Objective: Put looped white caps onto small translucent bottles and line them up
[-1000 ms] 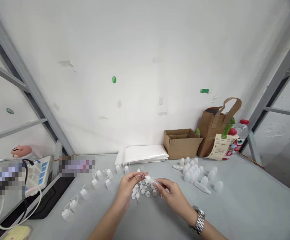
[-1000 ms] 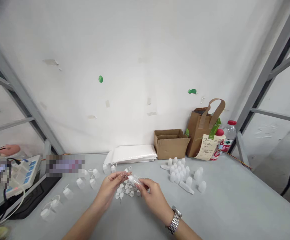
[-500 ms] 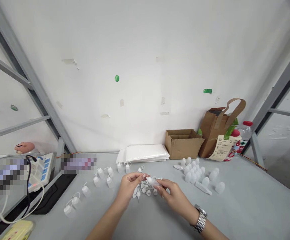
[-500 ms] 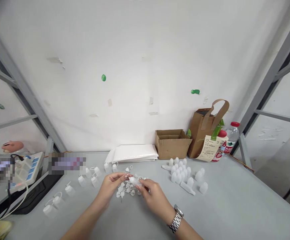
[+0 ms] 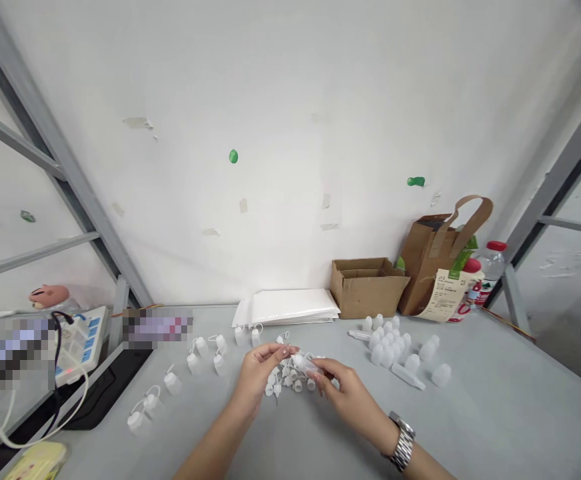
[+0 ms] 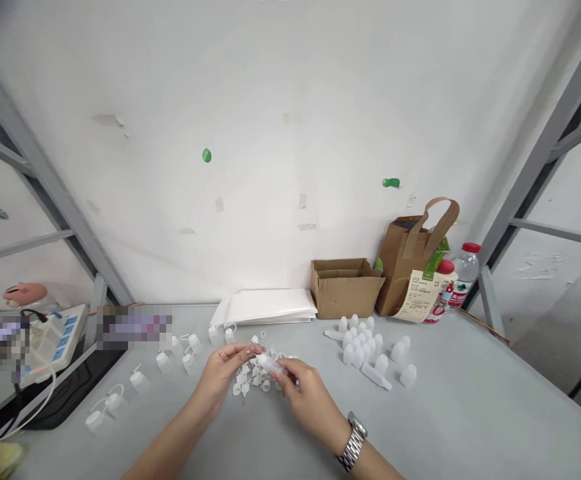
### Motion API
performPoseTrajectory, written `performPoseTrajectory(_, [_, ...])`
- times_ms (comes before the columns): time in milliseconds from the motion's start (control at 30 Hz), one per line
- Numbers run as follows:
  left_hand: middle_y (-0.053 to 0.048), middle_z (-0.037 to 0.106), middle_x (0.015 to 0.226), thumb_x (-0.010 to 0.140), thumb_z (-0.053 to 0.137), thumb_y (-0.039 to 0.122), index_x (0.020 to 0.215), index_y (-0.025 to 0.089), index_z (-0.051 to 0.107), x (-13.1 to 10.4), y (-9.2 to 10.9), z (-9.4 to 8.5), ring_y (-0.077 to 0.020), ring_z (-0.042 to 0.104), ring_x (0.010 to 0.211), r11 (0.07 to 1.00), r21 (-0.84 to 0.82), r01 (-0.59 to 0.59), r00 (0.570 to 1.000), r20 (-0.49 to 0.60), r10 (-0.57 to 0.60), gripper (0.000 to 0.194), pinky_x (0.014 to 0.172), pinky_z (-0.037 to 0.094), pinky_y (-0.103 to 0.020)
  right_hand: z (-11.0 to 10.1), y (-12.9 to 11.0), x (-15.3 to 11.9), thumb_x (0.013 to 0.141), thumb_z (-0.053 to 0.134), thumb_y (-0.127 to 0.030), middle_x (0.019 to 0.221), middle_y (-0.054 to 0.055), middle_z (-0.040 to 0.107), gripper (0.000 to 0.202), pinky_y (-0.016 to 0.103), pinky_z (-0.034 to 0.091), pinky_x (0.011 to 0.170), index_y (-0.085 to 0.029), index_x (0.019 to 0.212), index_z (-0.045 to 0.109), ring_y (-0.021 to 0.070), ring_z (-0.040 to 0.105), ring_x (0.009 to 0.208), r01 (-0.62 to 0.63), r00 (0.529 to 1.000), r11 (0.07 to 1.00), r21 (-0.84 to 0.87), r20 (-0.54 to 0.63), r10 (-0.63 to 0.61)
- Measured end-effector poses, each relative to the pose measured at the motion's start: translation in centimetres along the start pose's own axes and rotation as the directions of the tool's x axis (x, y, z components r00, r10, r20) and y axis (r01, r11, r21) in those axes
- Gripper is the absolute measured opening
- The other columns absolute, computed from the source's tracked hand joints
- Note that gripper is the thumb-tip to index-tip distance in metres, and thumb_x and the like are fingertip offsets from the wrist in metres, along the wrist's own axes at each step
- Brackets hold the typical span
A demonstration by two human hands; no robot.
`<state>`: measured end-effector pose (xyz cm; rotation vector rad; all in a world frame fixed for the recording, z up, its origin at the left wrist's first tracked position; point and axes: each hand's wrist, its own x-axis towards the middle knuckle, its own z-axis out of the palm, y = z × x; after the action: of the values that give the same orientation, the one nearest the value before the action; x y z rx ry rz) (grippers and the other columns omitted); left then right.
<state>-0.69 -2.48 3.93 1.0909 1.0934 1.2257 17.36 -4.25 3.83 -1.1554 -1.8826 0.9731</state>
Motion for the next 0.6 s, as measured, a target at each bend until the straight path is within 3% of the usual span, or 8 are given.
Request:
performPoseTrajectory(167, [-0.007,0.072,0.081,0.064,0.067,0.040,0.071,0.016,0.069,0.0,0.1,0.3,-0.0235,0.063,0.084,0.998,0.054,-0.020,1.000,-0.016,0.021,0.026,0.079,0.046,-0.032,0.0,0.3,0.1,0.087,0.040,-0.040,0.073,0.002,0.061,0.033,0.028,0.044,0.065,-0.020,0.104,0.060,0.0160,0.054,0.066,0.020,0.999,1.000,-0.014,0.046,-0.019])
performPoseTrajectory(233, [-0.008,0.072,0.086,0.065,0.065,0.042,0.074,0.016,0.069,0.1,0.0,0.4,-0.0236,0.063,0.086,0.998,0.038,-0.053,0.998,-0.042,0.054,0.028,0.080,0.046,-0.032,0.1,0.6,0.1,0.087,0.041,-0.039,0.083,0.004,0.060,0.031,0.029,0.044,0.071,-0.021,0.101,0.061,0.0171,0.055,0.075,0.041,0.999,0.999,-0.025,0.021,-0.041])
performPoseTrajectory(333, [-0.008,0.069,0.096,0.071,0.058,0.045,0.084,0.017,0.068,0.3,-0.2,0.3,-0.0224,0.062,0.087,0.998,-0.002,-0.065,0.991,-0.117,0.065,0.033,0.080,0.045,-0.032,0.0,1.2,0.2,0.084,0.047,-0.039,0.095,0.008,0.053,0.027,0.032,0.041,0.083,-0.021,0.095,0.064,0.0204,0.050,0.091,0.087,0.987,0.993,-0.083,-0.127,-0.097])
performPoseTrajectory(433, [-0.007,0.067,0.097,0.073,0.055,0.046,0.087,0.017,0.065,0.7,-0.5,0.1,-0.0213,0.062,0.086,0.997,0.018,-0.071,0.980,-0.185,0.073,0.034,0.081,0.044,-0.032,-0.4,1.2,0.4,0.080,0.051,-0.043,0.082,0.005,0.048,0.030,0.035,0.041,0.079,-0.020,0.094,0.065,0.0206,0.048,0.082,0.073,0.948,0.992,-0.104,-0.300,-0.102])
performPoseTrajectory(533, [-0.007,0.064,0.094,0.074,0.054,0.043,0.089,0.017,0.064,0.7,-1.2,0.1,-0.0211,0.061,0.084,0.981,0.156,-0.114,0.977,-0.163,0.139,0.030,0.079,0.044,-0.032,-0.7,0.3,0.9,0.079,0.050,-0.048,0.068,0.001,0.043,0.036,0.030,0.041,0.063,-0.019,0.095,0.064,0.0161,0.044,0.064,0.007,0.938,0.998,0.070,-0.347,0.018])
performPoseTrajectory(600, [-0.007,0.062,0.096,0.076,0.052,0.038,0.089,0.019,0.064,0.5,-1.9,0.2,-0.0206,0.059,0.084,0.919,0.334,-0.210,0.964,-0.083,0.251,0.025,0.079,0.044,-0.034,-0.4,-0.6,1.4,0.077,0.052,-0.050,0.066,-0.001,0.045,0.038,0.026,0.039,0.057,-0.018,0.094,0.063,0.0137,0.043,0.060,-0.020,0.958,0.966,0.258,-0.273,0.093])
